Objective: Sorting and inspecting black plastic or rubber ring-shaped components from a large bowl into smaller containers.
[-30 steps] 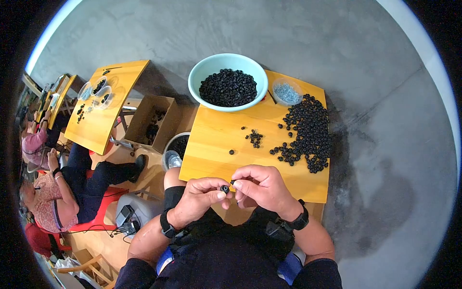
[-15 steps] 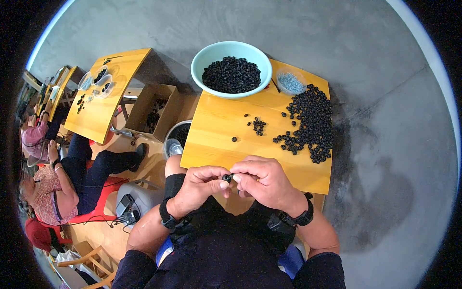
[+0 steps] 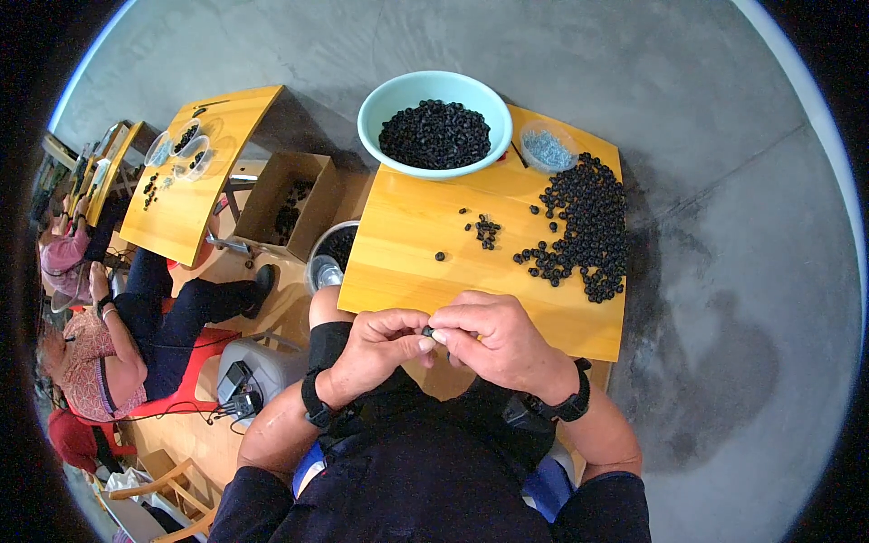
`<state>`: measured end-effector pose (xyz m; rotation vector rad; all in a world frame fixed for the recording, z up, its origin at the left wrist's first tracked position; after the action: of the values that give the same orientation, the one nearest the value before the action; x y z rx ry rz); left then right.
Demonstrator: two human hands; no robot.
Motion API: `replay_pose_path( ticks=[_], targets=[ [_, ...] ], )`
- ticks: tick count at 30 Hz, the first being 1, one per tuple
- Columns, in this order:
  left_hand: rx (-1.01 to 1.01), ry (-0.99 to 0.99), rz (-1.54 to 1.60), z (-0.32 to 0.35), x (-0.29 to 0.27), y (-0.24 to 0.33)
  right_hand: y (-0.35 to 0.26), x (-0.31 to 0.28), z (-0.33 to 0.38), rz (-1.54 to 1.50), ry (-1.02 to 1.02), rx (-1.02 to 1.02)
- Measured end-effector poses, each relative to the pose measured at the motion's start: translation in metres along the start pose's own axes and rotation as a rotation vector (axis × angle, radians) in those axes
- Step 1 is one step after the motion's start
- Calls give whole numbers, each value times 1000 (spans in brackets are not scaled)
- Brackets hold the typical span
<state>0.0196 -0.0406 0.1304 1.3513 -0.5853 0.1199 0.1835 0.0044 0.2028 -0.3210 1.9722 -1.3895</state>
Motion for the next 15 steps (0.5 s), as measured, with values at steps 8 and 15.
replay_pose_path(
  ticks=[8, 15],
  targets=[
    [-6, 1, -41, -2, -1, -1, 4, 1, 1, 111, 10, -70],
    [-16, 5, -53, -4, -1, 1, 9, 0, -1, -147, -58, 179]
  ],
)
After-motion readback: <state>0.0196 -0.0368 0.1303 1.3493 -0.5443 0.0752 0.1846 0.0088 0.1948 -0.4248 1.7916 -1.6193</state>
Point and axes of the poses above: each hand's wrist, its own z-axis away from the middle knuckle, its own x-axis out of the palm, y = z × x, the point moved 3 cm from there along -z, towards the middle knuckle, and after that the axes turned 1 degree about y, right-handed, at the moved point
